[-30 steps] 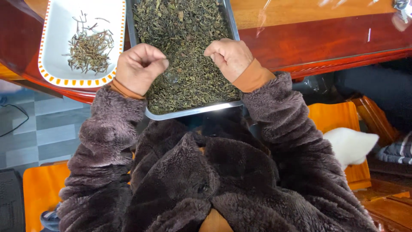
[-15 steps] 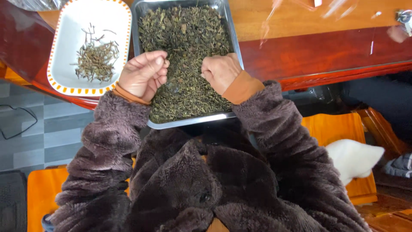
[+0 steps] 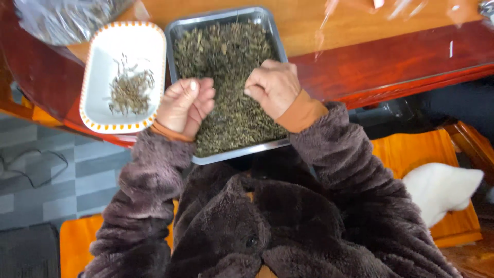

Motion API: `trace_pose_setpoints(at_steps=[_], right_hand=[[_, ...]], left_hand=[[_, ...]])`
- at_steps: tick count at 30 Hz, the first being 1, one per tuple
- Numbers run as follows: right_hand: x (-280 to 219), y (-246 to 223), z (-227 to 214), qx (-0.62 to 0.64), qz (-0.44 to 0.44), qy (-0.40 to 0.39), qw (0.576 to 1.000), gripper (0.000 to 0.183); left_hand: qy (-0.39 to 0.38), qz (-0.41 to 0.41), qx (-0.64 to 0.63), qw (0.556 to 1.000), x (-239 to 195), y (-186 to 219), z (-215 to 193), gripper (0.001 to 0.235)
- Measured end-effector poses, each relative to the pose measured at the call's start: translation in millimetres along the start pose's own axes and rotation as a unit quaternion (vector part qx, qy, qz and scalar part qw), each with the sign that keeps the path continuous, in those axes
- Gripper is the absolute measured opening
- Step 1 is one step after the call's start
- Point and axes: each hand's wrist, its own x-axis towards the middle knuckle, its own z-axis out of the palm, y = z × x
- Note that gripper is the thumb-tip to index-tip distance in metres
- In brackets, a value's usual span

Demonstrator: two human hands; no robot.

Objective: The person sits and sorts dried green leaves in a metal tray by hand, picking out larger stems and twigs and placing them into a white bowl on the left. The person continues to sift through the leaves and transfer the separated stems throughout the video.

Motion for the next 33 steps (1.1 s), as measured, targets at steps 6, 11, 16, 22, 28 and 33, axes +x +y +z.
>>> trace_pose_setpoints(at_steps=[6,11,16,22,28,33], right_hand=[[4.3,-35.8,13.9,0.031,-0.025,0.004,0.999,0.016],[-5.1,-55.8,44.7,-0.095,-0.094,-0.003,0.991,0.013],[-10.2,-55.3,50.7,-0.030,-0.099,-0.003,0.995,0.014],[-11.5,-37.1,31.1,-0.044,-0.036,0.017,0.998,0.008],[-24.4,-22.4,36.4,-0.129,0.027,-0.096,0.987,0.011],[-35.7,-4.5,57.3,-0.173,-0.025,-0.131,0.976,0.017]], left_hand=[[-0.036,-0.114,-0.217,0.969,-18.0,-21.4,19.6,0.019],[0.075,-0.171,-0.292,0.938,-18.5,-56.7,8.2,0.020],[0.029,-0.171,-0.315,0.933,-38.6,-25.7,49.1,0.031],[-0.016,-0.119,-0.336,0.934,-34.9,-15.4,22.1,0.034],[0.042,-0.034,-0.166,0.985,-0.5,52.3,-57.3,0.038],[0.247,0.076,0.246,0.934,20.3,74.6,-78.4,0.035]])
